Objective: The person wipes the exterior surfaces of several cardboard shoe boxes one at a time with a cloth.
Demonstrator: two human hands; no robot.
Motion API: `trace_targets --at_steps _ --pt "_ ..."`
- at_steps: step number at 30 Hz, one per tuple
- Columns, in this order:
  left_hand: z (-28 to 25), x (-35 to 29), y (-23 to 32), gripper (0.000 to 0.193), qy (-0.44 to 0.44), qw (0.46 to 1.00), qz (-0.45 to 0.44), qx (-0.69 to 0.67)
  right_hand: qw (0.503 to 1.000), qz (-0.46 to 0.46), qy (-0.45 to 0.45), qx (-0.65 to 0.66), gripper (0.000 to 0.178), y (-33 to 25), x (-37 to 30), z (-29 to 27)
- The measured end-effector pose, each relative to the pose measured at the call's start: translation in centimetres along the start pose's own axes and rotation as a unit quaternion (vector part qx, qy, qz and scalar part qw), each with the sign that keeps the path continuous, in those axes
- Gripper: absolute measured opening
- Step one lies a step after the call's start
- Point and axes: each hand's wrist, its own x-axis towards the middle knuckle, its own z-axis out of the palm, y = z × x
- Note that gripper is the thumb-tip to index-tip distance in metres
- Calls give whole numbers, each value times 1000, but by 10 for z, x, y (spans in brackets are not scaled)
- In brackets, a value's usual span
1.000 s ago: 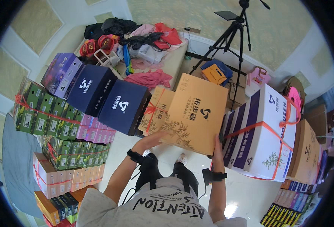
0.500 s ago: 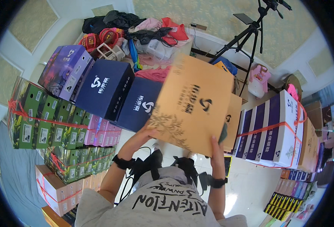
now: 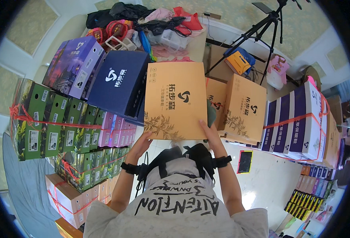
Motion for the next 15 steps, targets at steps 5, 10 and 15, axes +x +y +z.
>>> trace_targets --at_steps 5,10,15 --pt "-16 12 3 71 -34 997 -57 37 996 10 49 68 55 0 0 4" --pt "-15 9 3 63 -16 998 -31 50 979 -56 105 166 57 -2 -9 -1" --pt "-2 -2 20 76 -19 999 -34 29 985 6 118 -125 55 -49 -30 11"
